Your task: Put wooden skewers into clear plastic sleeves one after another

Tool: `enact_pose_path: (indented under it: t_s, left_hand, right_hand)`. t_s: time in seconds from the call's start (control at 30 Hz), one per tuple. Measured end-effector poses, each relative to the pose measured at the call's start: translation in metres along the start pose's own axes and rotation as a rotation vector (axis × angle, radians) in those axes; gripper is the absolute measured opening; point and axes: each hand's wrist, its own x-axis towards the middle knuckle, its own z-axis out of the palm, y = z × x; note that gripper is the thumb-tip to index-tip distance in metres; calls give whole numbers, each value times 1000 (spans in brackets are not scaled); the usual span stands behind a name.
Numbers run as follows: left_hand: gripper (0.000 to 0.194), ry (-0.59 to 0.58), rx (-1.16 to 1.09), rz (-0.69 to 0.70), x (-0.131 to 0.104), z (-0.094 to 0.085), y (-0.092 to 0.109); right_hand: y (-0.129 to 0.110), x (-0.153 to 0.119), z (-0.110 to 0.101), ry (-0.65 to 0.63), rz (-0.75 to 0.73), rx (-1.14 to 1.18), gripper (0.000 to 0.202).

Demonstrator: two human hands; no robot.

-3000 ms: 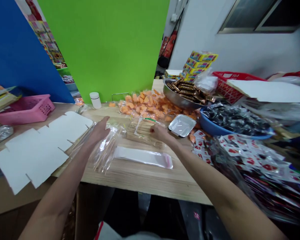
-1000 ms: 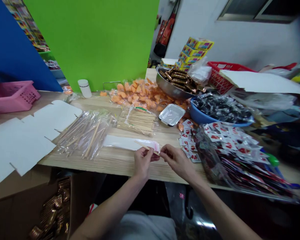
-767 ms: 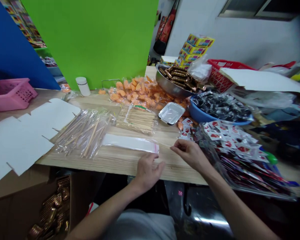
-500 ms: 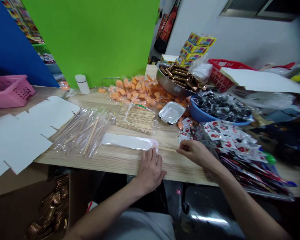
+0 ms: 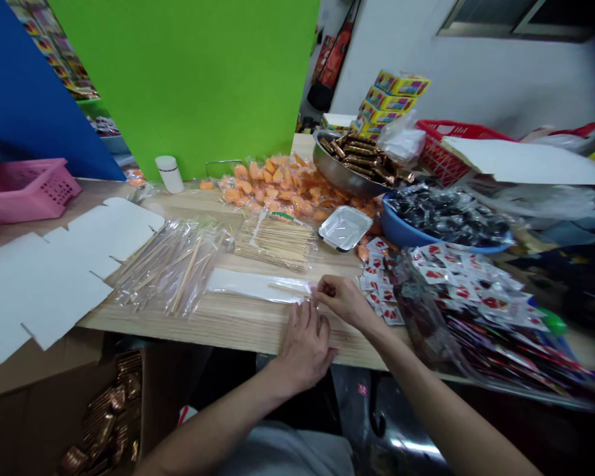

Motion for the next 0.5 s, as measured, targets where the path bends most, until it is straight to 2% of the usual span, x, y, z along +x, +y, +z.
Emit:
enact_pose_path:
  t_s: [0.13, 0.17, 0.23, 0.3, 0.4, 0.43, 0.5]
  left_hand:
    - [59, 15, -44, 9, -2, 3, 3]
    - [56, 34, -75, 17, -3, 1, 2]
    - [38, 112, -136, -5, -5, -9, -7]
    - [21, 238, -134, -159, -8, -27, -27]
    - [20, 386, 44, -588, -11, -58, -73]
    - [17, 374, 116, -686, -11, -66, -89]
    - [15, 273, 210, -757, -11, -75, -116]
  right_hand:
    - [-20, 12, 15, 8, -16, 53, 19]
    - [-23, 14, 16, 3, -17, 36, 19]
    - [-25, 15, 18, -22, -20, -5, 17]
    - [-24, 15, 18, -52, -25, -31, 20]
    - [-22, 14, 19, -63, -28, -53, 23]
    - [-22, 14, 19, -56, -31, -63, 23]
    - [-24, 14, 20, -38, -40, -82, 23]
